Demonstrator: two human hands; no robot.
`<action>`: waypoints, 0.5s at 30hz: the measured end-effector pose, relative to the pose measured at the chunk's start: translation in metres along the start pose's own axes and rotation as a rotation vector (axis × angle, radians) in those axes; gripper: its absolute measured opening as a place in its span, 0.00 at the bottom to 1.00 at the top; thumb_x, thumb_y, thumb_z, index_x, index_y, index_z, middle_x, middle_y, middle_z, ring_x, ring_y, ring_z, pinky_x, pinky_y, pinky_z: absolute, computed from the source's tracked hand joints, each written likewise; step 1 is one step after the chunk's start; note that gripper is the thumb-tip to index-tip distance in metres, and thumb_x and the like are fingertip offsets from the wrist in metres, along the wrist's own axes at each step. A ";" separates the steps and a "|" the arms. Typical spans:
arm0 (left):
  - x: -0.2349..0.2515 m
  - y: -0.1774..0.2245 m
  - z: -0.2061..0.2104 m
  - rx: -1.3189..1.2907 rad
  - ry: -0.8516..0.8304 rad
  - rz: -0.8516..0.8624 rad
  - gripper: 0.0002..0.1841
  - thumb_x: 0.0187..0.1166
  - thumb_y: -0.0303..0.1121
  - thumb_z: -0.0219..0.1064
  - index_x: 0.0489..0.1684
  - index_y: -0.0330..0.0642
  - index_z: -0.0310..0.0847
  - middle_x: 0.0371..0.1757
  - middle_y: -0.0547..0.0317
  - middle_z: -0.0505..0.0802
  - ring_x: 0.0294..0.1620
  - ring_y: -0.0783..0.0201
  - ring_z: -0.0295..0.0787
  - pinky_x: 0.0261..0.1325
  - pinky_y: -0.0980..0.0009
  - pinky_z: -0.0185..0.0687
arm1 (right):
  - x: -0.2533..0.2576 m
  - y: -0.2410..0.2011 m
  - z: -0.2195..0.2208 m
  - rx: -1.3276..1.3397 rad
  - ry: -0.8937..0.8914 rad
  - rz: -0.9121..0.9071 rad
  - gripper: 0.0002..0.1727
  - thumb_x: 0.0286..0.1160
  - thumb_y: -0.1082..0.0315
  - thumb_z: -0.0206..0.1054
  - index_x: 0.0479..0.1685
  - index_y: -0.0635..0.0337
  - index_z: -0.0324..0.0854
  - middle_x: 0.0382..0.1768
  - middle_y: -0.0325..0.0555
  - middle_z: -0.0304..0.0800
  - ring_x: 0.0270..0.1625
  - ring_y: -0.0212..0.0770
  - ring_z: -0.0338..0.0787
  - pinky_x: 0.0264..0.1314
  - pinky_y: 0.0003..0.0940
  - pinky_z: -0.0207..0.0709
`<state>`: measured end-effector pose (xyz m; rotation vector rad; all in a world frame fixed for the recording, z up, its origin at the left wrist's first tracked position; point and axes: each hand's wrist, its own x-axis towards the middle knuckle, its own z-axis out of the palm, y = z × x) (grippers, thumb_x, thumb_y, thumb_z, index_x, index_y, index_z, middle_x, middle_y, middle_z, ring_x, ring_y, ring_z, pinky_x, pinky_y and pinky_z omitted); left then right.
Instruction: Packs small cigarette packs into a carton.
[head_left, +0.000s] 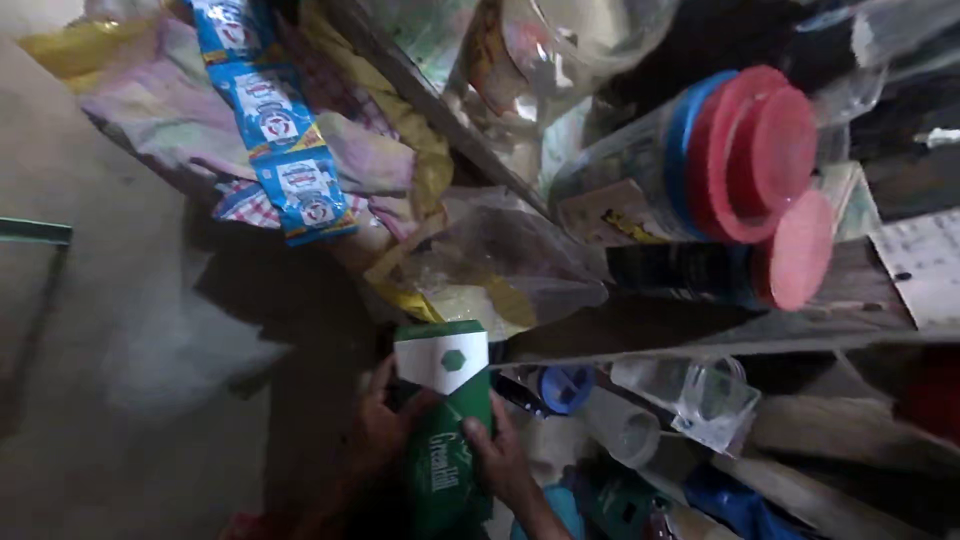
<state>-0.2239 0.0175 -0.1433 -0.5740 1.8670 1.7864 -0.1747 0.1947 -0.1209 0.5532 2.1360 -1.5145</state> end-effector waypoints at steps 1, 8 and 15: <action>-0.012 -0.008 0.010 0.022 -0.087 0.008 0.41 0.75 0.51 0.70 0.82 0.30 0.65 0.58 0.52 0.91 0.52 0.75 0.90 0.57 0.73 0.88 | -0.015 0.006 -0.006 0.018 0.111 0.002 0.37 0.84 0.54 0.62 0.80 0.79 0.65 0.55 0.55 0.92 0.50 0.28 0.92 0.58 0.29 0.88; -0.123 -0.085 0.091 0.066 -0.516 0.115 0.37 0.87 0.54 0.56 0.78 0.24 0.67 0.53 0.58 0.93 0.49 0.82 0.90 0.57 0.78 0.88 | -0.146 0.101 -0.056 0.204 0.532 0.010 0.26 0.93 0.63 0.45 0.67 0.81 0.76 0.55 0.49 0.92 0.55 0.18 0.89 0.65 0.19 0.82; -0.243 -0.173 0.174 0.389 -0.900 0.162 0.29 0.91 0.44 0.53 0.77 0.24 0.67 0.50 0.59 0.93 0.47 0.80 0.90 0.55 0.77 0.89 | -0.324 0.240 -0.060 0.386 0.850 0.270 0.25 0.91 0.63 0.55 0.77 0.73 0.74 0.64 0.56 0.89 0.62 0.32 0.90 0.68 0.29 0.82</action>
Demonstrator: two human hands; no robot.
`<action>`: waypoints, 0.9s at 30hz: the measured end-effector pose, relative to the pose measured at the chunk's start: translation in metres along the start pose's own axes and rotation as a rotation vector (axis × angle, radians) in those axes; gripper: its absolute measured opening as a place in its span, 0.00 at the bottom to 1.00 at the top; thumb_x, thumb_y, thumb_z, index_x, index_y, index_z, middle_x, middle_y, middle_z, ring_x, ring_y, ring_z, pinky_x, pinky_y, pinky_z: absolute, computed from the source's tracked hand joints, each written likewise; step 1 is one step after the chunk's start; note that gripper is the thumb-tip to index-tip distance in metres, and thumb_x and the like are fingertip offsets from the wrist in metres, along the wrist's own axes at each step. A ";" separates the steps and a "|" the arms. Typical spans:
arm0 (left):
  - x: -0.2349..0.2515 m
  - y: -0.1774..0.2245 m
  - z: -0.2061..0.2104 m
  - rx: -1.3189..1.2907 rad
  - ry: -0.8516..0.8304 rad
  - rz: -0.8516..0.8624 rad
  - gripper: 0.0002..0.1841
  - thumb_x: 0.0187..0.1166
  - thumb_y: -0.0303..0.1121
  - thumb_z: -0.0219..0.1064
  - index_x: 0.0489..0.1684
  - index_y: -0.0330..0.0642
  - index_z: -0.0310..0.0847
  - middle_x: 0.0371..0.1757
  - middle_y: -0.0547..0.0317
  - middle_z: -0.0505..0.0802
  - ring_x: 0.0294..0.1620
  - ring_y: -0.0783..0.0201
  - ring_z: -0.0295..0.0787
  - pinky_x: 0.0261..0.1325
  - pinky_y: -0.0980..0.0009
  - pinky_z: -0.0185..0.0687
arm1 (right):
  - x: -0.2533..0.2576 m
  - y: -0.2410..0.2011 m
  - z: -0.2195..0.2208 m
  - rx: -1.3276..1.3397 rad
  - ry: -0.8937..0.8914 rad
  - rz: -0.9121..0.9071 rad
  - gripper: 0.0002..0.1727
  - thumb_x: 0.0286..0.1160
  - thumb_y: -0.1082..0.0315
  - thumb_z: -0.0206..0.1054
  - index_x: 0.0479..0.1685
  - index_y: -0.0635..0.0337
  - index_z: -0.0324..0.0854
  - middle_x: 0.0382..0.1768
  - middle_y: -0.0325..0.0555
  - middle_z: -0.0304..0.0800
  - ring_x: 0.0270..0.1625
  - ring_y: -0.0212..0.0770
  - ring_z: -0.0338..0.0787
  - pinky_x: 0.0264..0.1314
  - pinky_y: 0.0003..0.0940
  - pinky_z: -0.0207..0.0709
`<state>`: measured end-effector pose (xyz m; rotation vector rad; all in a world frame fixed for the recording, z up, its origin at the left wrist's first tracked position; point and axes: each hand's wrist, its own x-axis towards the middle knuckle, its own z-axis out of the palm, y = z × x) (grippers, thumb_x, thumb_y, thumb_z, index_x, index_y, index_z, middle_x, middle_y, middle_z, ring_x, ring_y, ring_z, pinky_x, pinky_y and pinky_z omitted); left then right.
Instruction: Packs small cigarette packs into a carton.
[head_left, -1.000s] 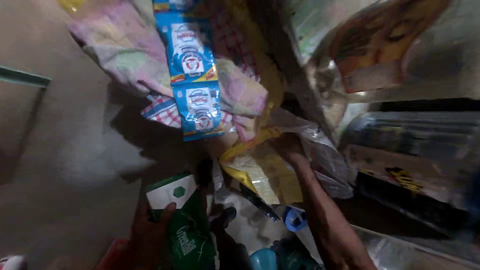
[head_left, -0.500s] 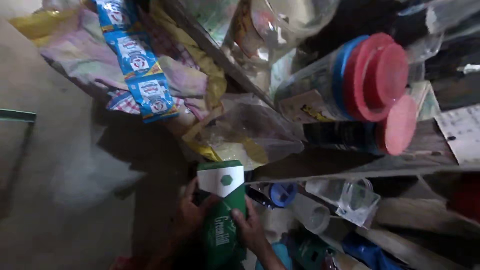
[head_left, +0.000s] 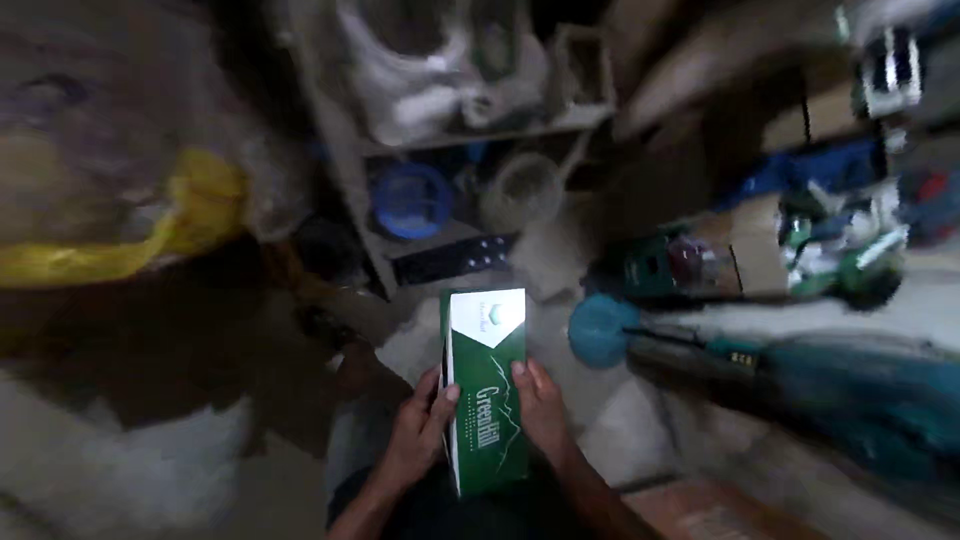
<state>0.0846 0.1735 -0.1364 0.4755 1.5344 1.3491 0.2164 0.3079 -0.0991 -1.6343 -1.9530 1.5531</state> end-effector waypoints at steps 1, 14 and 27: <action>0.001 -0.005 0.025 0.084 -0.049 -0.025 0.31 0.91 0.45 0.54 0.79 0.24 0.66 0.50 0.54 0.93 0.47 0.77 0.91 0.55 0.74 0.90 | -0.008 0.020 -0.023 -0.029 0.010 -0.005 0.33 0.88 0.59 0.61 0.86 0.70 0.64 0.75 0.61 0.81 0.69 0.39 0.87 0.71 0.35 0.82; 0.081 0.044 0.202 0.621 -0.329 0.059 0.36 0.87 0.52 0.58 0.81 0.27 0.63 0.55 0.46 0.92 0.52 0.67 0.92 0.59 0.64 0.89 | 0.016 0.069 -0.164 -0.011 0.079 0.070 0.61 0.64 0.52 0.80 0.96 0.63 0.44 0.94 0.68 0.43 0.92 0.58 0.61 0.87 0.48 0.68; 0.247 0.131 0.324 0.496 -0.332 0.015 0.29 0.87 0.43 0.61 0.77 0.28 0.69 0.61 0.45 0.89 0.58 0.69 0.87 0.64 0.69 0.83 | 0.109 0.045 -0.361 0.084 0.620 0.070 0.24 0.83 0.64 0.64 0.72 0.72 0.78 0.56 0.58 0.90 0.54 0.41 0.91 0.60 0.35 0.86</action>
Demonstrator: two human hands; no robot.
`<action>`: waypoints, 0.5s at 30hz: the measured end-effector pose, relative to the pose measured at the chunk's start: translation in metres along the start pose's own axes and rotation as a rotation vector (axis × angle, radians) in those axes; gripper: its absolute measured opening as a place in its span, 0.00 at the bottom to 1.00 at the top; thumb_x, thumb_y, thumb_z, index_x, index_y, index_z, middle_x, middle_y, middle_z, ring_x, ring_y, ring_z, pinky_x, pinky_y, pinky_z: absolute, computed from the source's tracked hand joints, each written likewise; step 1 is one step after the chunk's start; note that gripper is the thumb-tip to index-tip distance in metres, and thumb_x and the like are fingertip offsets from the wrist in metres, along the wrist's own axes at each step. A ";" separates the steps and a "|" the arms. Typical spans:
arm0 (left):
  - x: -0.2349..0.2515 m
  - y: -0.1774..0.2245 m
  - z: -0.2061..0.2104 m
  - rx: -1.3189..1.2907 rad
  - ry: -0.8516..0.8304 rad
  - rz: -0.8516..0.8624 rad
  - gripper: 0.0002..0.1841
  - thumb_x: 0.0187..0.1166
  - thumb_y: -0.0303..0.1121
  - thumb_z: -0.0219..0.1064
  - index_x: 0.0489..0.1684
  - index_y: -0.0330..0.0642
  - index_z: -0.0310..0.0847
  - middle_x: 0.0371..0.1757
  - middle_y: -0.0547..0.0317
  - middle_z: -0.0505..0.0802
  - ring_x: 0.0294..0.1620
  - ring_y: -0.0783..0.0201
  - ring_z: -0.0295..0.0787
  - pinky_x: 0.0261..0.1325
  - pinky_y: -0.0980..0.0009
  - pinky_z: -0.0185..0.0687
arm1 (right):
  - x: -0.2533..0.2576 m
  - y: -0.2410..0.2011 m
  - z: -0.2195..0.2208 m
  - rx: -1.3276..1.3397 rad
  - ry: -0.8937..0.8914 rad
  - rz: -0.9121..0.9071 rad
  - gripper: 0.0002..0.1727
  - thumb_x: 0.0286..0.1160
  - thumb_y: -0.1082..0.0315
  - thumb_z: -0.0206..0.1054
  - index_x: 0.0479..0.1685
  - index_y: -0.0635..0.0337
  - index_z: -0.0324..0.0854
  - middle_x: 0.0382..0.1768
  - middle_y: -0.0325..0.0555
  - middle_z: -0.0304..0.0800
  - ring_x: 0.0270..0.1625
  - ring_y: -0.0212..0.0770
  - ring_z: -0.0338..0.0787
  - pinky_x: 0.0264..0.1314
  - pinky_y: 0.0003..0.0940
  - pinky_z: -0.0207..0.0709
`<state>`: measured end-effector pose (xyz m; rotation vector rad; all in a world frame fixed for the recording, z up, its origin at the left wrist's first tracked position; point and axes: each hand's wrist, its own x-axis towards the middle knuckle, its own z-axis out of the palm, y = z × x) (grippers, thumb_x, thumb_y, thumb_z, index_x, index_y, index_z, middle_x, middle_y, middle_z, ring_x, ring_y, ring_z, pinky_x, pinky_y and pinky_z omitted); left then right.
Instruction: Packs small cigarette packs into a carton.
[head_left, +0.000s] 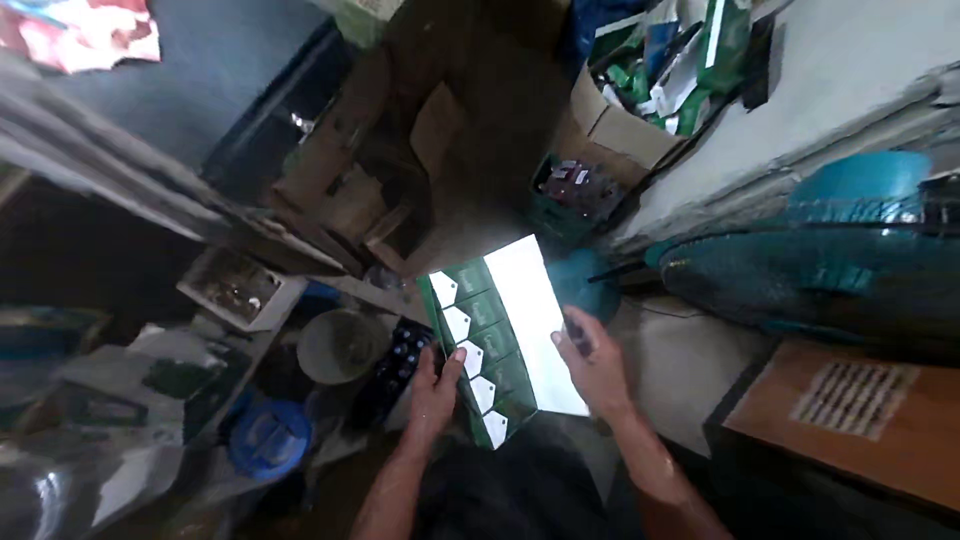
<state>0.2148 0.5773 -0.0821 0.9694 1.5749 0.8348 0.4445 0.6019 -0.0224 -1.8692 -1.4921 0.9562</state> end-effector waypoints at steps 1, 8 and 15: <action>0.012 0.005 0.005 0.001 0.019 0.017 0.29 0.87 0.43 0.61 0.77 0.27 0.69 0.62 0.44 0.89 0.59 0.69 0.88 0.65 0.69 0.83 | 0.019 -0.005 -0.005 -0.139 0.049 0.016 0.23 0.81 0.64 0.67 0.69 0.72 0.79 0.53 0.61 0.89 0.51 0.47 0.91 0.56 0.42 0.86; 0.068 0.060 0.049 -0.003 0.225 0.081 0.31 0.86 0.41 0.63 0.79 0.25 0.65 0.63 0.39 0.87 0.61 0.62 0.87 0.68 0.63 0.83 | 0.126 -0.058 -0.003 -0.457 -0.301 0.035 0.26 0.90 0.55 0.56 0.73 0.67 0.77 0.53 0.62 0.93 0.56 0.61 0.93 0.61 0.60 0.82; 0.121 0.093 0.061 -0.137 0.408 0.323 0.34 0.81 0.41 0.64 0.76 0.18 0.62 0.65 0.36 0.85 0.64 0.68 0.85 0.70 0.71 0.81 | 0.214 -0.076 0.020 -0.081 -0.494 -0.125 0.51 0.78 0.41 0.68 0.93 0.65 0.53 0.83 0.65 0.70 0.84 0.59 0.73 0.86 0.54 0.66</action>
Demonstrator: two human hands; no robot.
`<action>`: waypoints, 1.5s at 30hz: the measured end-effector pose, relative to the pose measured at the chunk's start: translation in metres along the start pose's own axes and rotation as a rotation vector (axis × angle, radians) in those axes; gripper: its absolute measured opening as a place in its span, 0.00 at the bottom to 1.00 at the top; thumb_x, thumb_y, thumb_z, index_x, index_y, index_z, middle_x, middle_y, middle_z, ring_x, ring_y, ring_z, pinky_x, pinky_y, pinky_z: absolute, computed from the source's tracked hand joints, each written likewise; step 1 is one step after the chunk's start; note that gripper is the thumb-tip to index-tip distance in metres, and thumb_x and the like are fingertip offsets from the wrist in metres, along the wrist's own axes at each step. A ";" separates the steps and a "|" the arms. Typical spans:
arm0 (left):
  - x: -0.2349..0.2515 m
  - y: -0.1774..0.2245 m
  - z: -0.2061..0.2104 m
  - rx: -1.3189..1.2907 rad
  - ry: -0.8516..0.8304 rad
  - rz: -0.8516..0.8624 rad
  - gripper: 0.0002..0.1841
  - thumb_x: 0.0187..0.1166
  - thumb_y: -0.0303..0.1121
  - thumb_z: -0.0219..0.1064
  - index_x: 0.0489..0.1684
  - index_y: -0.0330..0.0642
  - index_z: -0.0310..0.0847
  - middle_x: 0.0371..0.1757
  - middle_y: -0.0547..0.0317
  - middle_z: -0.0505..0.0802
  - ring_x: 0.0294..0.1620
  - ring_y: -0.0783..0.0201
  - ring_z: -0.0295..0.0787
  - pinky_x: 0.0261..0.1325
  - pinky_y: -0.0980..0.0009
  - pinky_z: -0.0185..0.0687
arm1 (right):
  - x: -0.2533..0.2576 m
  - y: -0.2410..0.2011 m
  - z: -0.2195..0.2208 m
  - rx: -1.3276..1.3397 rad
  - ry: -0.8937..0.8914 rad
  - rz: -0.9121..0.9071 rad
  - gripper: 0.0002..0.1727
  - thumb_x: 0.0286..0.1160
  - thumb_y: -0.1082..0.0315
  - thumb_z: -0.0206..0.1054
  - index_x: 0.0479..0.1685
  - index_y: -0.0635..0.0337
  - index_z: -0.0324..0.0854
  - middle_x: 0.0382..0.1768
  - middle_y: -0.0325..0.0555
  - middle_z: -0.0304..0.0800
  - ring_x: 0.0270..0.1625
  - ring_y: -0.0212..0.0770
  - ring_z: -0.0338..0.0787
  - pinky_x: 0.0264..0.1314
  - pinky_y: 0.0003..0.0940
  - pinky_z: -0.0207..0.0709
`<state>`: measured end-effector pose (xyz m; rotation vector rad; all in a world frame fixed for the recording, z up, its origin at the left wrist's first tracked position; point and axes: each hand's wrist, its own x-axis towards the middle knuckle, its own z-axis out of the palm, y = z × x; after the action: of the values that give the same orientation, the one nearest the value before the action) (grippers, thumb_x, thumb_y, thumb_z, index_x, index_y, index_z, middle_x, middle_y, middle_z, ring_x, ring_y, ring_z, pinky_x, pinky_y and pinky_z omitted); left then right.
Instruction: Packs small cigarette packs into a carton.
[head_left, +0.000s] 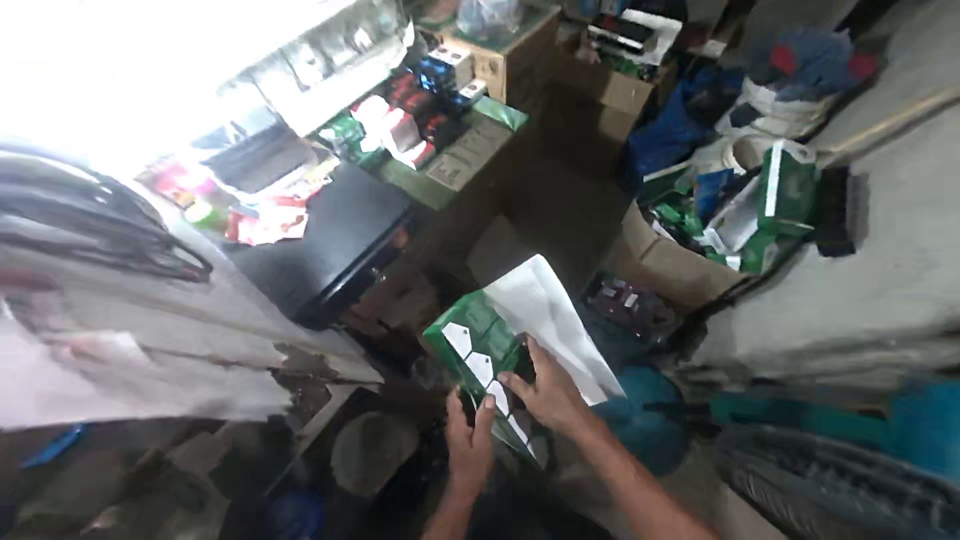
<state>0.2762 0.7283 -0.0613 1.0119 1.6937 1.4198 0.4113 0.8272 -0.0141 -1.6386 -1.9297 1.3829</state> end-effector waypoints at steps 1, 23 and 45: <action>0.011 -0.001 0.002 -0.025 0.000 0.004 0.35 0.81 0.41 0.64 0.77 0.17 0.61 0.66 0.36 0.84 0.65 0.68 0.84 0.70 0.72 0.80 | 0.012 -0.001 -0.004 0.017 0.003 -0.016 0.51 0.76 0.42 0.70 0.92 0.65 0.54 0.82 0.64 0.72 0.84 0.58 0.74 0.86 0.53 0.66; 0.276 0.026 -0.020 -0.426 0.269 -0.193 0.33 0.86 0.42 0.52 0.84 0.26 0.55 0.68 0.47 0.86 0.64 0.70 0.87 0.69 0.70 0.83 | 0.207 -0.168 -0.044 -0.130 0.027 -0.565 0.25 0.65 0.69 0.76 0.63 0.66 0.79 0.55 0.51 0.91 0.54 0.40 0.92 0.58 0.35 0.87; 0.340 0.037 -0.035 -0.144 1.024 -0.296 0.22 0.88 0.29 0.40 0.69 0.19 0.68 0.48 0.60 0.90 0.46 0.92 0.84 0.57 0.90 0.80 | 0.590 -0.305 0.021 -0.009 -0.122 -0.299 0.30 0.77 0.64 0.72 0.75 0.72 0.73 0.66 0.71 0.83 0.68 0.65 0.85 0.72 0.63 0.76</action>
<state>0.0963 1.0191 -0.0282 -0.1432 2.2326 1.9579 0.0090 1.3564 -0.0045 -1.2293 -2.1455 1.3799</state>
